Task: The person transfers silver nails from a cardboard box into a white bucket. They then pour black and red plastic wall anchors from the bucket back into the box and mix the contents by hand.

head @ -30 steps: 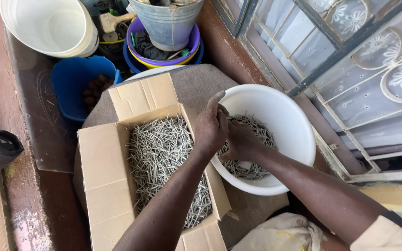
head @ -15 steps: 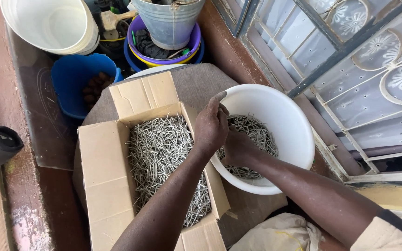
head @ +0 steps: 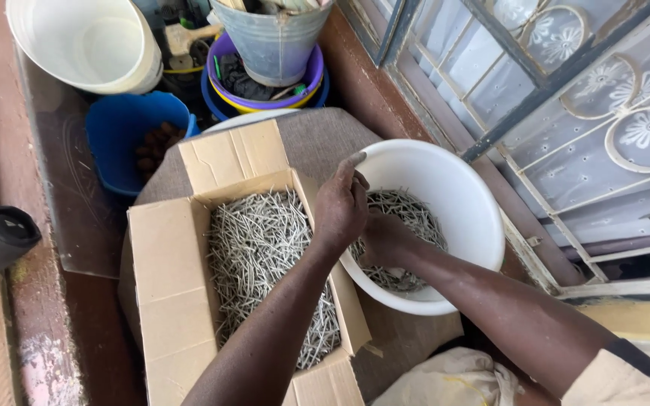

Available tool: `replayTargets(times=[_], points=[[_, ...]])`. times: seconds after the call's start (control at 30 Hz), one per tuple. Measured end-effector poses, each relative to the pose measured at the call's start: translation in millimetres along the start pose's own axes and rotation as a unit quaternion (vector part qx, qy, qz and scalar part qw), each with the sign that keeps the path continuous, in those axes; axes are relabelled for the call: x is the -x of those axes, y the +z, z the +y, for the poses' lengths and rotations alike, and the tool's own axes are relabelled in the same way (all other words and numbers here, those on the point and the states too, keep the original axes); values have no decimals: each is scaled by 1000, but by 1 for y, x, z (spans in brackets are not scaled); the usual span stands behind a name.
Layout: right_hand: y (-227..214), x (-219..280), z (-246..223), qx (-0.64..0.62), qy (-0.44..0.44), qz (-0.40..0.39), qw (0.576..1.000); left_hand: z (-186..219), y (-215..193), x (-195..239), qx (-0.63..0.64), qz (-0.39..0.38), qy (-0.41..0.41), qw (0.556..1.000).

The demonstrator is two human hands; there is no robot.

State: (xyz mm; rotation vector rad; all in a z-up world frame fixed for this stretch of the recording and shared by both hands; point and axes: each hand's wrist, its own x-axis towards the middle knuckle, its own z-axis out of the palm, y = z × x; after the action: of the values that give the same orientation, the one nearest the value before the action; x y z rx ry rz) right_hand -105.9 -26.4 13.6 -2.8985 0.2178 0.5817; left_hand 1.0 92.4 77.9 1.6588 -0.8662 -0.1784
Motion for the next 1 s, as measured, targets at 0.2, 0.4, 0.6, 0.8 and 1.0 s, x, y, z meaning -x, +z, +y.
replayTargets(times=[0.2,0.4,0.6,0.8,1.0], points=[[-91,41,-11,-167,0,56,984,-10,2,-1,35,2,-27,999],[-82,70,61,-458,73,145,874,-17,5,-7,131,18,-62,989],[-75,82,78,-615,119,211,751,5,-7,-4,278,36,-124,952],[-104,93,57,-732,134,214,632,30,-17,15,180,-11,-144,973],[-97,84,50,-756,134,211,605,2,28,13,-137,-146,-115,973]])
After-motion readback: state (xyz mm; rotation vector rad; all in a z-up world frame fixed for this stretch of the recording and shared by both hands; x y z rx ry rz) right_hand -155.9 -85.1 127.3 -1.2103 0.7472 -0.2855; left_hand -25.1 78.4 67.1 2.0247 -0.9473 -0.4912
